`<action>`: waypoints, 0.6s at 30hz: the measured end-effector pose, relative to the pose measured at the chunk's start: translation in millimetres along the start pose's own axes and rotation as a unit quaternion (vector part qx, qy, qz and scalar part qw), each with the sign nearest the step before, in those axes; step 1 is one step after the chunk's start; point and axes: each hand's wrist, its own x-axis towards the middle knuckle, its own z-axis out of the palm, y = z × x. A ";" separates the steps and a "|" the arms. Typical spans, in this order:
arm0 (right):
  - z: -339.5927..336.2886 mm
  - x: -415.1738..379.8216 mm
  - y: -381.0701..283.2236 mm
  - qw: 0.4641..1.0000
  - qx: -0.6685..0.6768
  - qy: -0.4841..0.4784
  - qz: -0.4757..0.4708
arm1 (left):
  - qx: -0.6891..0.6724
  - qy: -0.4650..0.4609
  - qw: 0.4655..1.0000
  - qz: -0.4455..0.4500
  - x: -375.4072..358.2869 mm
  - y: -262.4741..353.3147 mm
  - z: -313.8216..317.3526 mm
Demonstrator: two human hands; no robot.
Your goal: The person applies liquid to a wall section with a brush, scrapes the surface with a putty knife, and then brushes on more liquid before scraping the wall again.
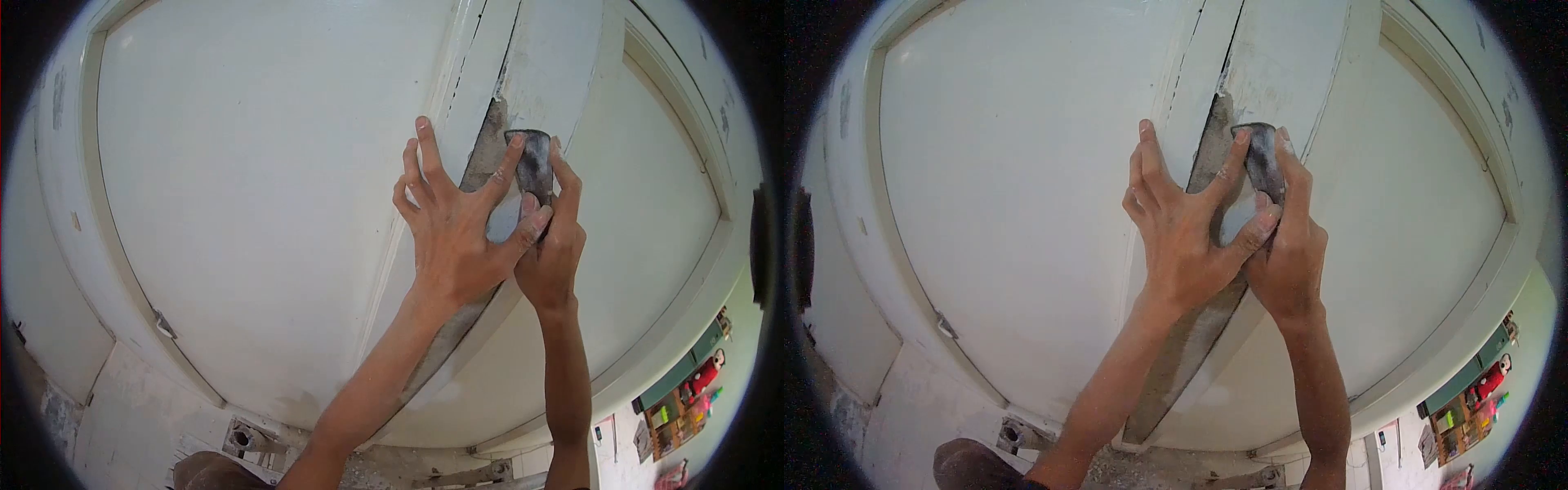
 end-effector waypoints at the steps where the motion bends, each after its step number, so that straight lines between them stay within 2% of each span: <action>1: 2.1 -0.1 -1.5 1.000 -0.015 0.015 -0.023 | 0.001 -0.002 1.000 0.001 -0.3 -0.5 0.9; 2: 2.7 -1.3 -7.5 1.000 -0.015 0.015 -0.020 | -0.008 -0.002 1.000 -0.002 -0.5 -1.2 2.0; 4: 2.7 -3.2 -24.0 0.996 -0.012 -0.018 0.092 | -0.016 -0.004 1.000 -0.007 -0.9 -2.9 3.1; 8: 6.7 -2.0 -26.6 0.999 -0.019 0.021 0.044 | -0.001 -0.006 1.000 0.000 -1.7 -3.6 3.4; 11: 1.0 -1.3 -16.6 0.994 0.052 -0.011 0.096 | 0.003 -0.005 1.000 -0.001 -1.0 -1.9 5.3; 13: -3.7 3.2 -14.2 0.991 0.096 -0.017 0.091 | 0.006 0.001 1.000 0.000 -0.1 0.0 6.8; 16: -6.7 9.3 -7.7 0.992 0.107 -0.051 0.048 | 0.020 0.014 1.000 -0.007 1.4 2.3 8.5; 18: -4.9 5.7 -4.8 0.994 0.098 -0.039 0.036 | 0.030 0.008 0.999 -0.012 0.7 1.3 8.7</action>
